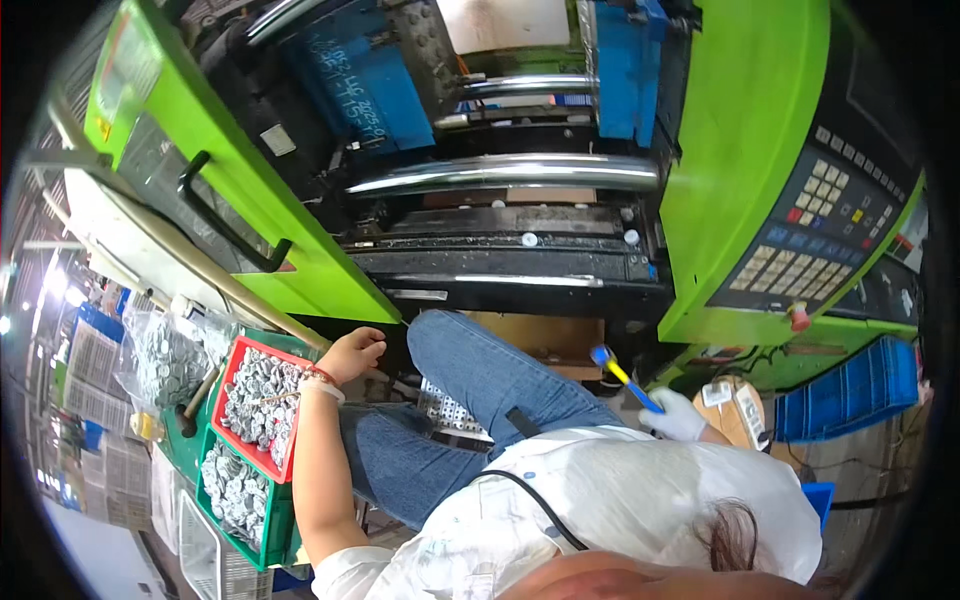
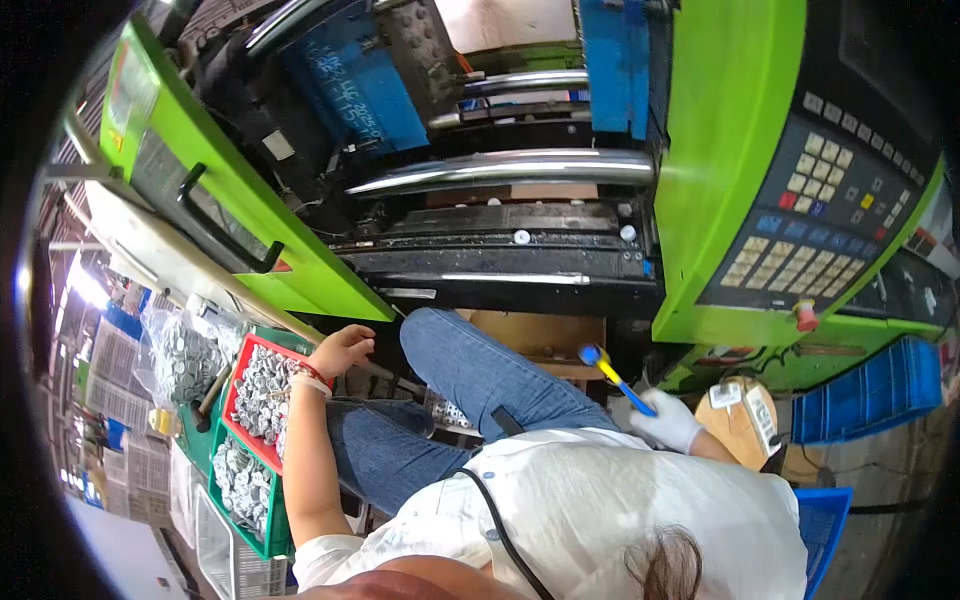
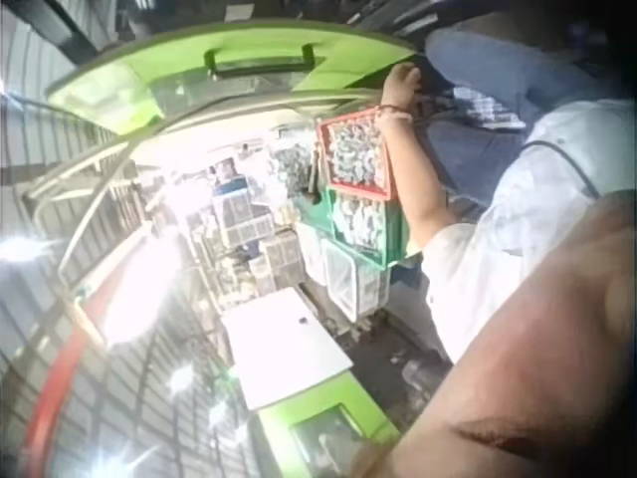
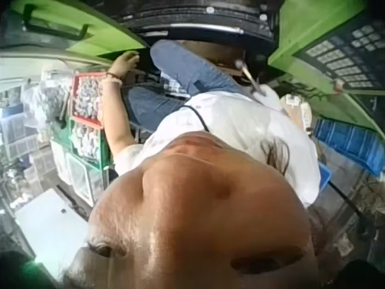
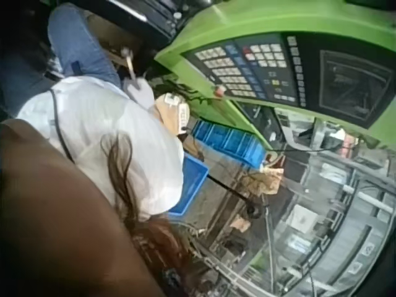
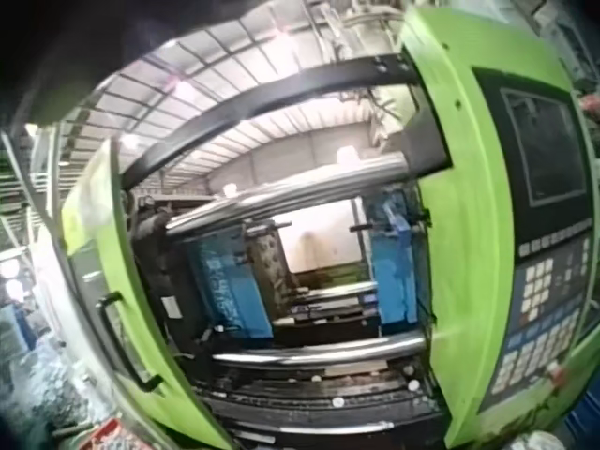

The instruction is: Removing small white components from an injection molding machine and placing them into a collection bin.

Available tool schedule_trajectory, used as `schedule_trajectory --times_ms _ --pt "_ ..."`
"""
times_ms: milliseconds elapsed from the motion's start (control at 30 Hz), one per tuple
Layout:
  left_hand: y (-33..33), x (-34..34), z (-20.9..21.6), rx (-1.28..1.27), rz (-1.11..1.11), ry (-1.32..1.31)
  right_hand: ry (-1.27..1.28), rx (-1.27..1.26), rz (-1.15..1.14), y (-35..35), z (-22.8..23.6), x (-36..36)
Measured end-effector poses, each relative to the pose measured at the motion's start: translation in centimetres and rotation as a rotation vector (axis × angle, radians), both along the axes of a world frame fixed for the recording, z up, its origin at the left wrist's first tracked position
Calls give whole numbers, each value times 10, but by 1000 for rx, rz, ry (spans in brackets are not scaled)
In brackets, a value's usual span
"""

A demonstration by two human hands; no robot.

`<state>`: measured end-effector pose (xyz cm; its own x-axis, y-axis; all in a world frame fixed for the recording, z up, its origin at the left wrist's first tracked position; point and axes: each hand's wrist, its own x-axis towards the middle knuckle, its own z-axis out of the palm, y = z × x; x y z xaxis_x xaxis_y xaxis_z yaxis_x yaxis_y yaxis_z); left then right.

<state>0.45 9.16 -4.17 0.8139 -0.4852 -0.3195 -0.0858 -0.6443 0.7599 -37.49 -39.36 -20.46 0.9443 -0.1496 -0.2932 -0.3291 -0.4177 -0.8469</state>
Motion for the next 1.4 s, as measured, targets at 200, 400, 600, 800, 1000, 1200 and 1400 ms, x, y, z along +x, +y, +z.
schedule_trajectory --times_ms 200,400,600,800,1000,1200,1400 --pt "5 -1 6 -34 -37 -79 -625 740 -82 114 169 178" --pt "12 -9 18 56 -19 -187 -970 685 -100 124 239 364" --pt "6 -27 34 116 -69 -331 -747 -50 -372 64 314 519" --pt "-2 -39 46 86 -205 -322 -921 492 -455 36 325 584" --pt "-14 -27 42 132 -249 -300 -1095 1083 -637 98 357 628" --pt "-25 -21 40 109 -253 -215 -804 836 -272 74 346 618" --pt "-23 -24 41 136 -194 -148 -1066 1116 -625 76 359 629"
